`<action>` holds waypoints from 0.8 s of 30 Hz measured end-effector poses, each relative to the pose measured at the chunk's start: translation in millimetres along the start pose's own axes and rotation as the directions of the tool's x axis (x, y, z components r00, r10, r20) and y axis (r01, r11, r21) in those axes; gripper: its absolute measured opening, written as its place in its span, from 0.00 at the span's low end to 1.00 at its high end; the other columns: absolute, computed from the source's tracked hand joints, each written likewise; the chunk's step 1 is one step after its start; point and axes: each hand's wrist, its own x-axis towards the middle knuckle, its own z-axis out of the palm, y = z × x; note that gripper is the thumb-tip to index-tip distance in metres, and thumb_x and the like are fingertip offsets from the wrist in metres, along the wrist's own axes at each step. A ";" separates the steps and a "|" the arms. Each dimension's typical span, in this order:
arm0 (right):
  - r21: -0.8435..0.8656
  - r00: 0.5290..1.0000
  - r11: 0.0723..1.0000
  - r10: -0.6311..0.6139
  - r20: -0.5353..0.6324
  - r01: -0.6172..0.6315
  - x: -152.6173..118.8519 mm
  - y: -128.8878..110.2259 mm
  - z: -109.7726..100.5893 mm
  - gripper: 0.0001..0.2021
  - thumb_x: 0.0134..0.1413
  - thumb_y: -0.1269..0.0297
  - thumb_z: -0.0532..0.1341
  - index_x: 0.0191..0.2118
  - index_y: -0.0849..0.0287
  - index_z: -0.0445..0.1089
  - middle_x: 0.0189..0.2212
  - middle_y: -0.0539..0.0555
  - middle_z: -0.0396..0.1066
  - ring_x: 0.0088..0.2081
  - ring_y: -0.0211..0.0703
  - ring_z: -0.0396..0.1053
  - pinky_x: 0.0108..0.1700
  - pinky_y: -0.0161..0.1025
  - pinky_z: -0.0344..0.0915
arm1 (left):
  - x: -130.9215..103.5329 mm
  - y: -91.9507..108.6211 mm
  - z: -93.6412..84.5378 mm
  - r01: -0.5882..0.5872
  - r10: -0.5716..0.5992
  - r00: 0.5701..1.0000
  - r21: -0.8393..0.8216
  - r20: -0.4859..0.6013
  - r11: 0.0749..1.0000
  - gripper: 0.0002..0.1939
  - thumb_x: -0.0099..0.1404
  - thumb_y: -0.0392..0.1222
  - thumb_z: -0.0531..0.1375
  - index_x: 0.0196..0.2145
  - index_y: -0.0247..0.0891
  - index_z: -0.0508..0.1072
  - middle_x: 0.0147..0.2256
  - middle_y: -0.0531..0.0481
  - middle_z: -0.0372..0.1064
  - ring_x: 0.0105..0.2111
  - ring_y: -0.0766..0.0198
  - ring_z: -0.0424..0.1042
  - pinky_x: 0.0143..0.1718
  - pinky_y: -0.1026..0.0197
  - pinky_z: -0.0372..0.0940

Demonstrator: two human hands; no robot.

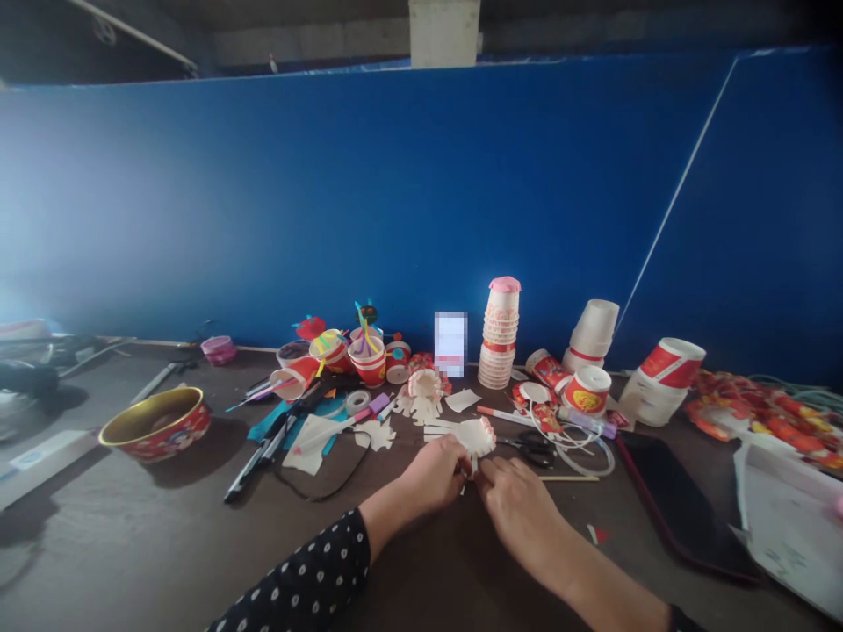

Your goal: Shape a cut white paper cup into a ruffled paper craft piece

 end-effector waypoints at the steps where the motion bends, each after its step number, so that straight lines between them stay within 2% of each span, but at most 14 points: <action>1: 0.000 1.000 1.000 -0.002 0.005 0.002 0.3 0.1 -0.8 0.07 0.51 0.77 0.59 0.34 0.62 0.72 0.29 0.52 0.72 0.32 0.41 0.66 0.36 0.40 0.54 | -0.2 0.6 0.1 0.000 0.000 1.000 0.002 0.001 1.000 0.11 0.50 0.26 0.56 0.29 0.34 0.75 0.30 0.47 0.69 0.33 0.61 0.68 0.37 0.64 0.62; 6: -0.008 0.999 1.000 -0.009 0.033 0.009 1.0 0.2 -3.2 0.09 0.51 0.78 0.58 0.36 0.62 0.73 0.30 0.52 0.72 0.33 0.41 0.66 0.36 0.40 0.54 | 0.3 1.2 3.8 0.030 -0.030 0.999 -0.023 -0.031 0.999 0.07 0.51 0.30 0.59 0.28 0.35 0.75 0.32 0.47 0.70 0.34 0.60 0.69 0.37 0.63 0.63; 10: -0.002 0.999 1.000 0.015 0.035 -0.015 0.0 0.6 -0.6 0.08 0.52 0.78 0.57 0.34 0.62 0.73 0.30 0.53 0.72 0.34 0.41 0.66 0.37 0.40 0.54 | 0.9 2.5 6.1 0.080 -0.080 0.996 -0.022 -0.029 0.997 0.08 0.51 0.27 0.58 0.26 0.35 0.75 0.32 0.48 0.71 0.34 0.61 0.69 0.37 0.64 0.63; 17: -0.022 0.998 1.000 0.020 0.063 -0.019 -4.0 -0.8 5.8 0.10 0.52 0.78 0.55 0.33 0.62 0.72 0.32 0.55 0.71 0.35 0.43 0.66 0.38 0.40 0.55 | -1.4 9.0 1.6 0.039 -0.038 0.999 0.054 -0.028 0.998 0.08 0.56 0.30 0.56 0.28 0.35 0.75 0.32 0.48 0.71 0.36 0.61 0.68 0.39 0.64 0.63; 24: 0.048 0.981 0.995 0.073 0.179 -0.083 -5.7 0.2 -15.5 0.15 0.52 0.81 0.52 0.41 0.62 0.71 0.33 0.56 0.72 0.35 0.44 0.68 0.40 0.40 0.57 | 1.9 5.9 7.1 0.027 -0.025 1.000 0.163 -0.014 0.986 0.09 0.60 0.32 0.55 0.27 0.36 0.75 0.31 0.48 0.70 0.35 0.61 0.68 0.38 0.64 0.62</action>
